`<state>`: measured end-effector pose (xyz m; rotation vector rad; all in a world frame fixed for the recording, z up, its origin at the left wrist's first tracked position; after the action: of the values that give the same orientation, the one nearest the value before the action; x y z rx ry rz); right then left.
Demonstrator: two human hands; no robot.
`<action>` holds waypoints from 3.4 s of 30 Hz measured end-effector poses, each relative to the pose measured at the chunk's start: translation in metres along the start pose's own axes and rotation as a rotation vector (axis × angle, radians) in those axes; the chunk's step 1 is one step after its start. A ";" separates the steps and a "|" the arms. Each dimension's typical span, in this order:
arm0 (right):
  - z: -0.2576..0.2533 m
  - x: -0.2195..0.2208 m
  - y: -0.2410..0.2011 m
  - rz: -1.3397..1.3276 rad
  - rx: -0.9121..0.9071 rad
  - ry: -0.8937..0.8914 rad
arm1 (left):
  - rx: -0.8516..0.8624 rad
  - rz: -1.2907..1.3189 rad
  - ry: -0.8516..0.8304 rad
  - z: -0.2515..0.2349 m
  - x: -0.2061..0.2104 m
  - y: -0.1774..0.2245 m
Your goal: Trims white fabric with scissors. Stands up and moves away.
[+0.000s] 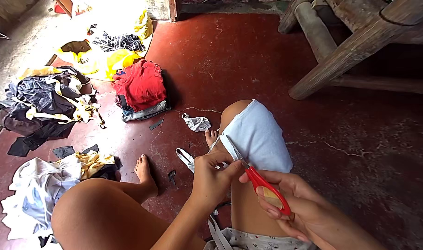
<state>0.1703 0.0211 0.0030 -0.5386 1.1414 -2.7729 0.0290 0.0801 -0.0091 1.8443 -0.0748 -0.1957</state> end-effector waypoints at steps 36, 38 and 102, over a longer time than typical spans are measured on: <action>-0.006 0.001 0.001 -0.033 -0.054 -0.081 | 0.185 -0.043 0.054 -0.006 -0.004 0.009; -0.005 0.000 -0.002 -0.004 -0.018 -0.052 | 0.198 -0.058 0.051 -0.006 -0.005 0.011; -0.027 -0.049 -0.158 -0.434 -0.433 0.362 | 0.031 0.212 -0.071 -0.069 -0.035 0.034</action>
<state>0.2132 0.1623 0.0812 -0.3552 1.9410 -3.0725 0.0081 0.1417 0.0452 1.8459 -0.3225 -0.1120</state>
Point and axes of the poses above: each hand's wrist, its own z-axis away from the middle knuckle, its own x-axis out of the palm, y = z × x, the point moved 8 cm from there along -z, towards the middle knuckle, and after that the axes turned 12 degrees about x, right-handed, at the moved point
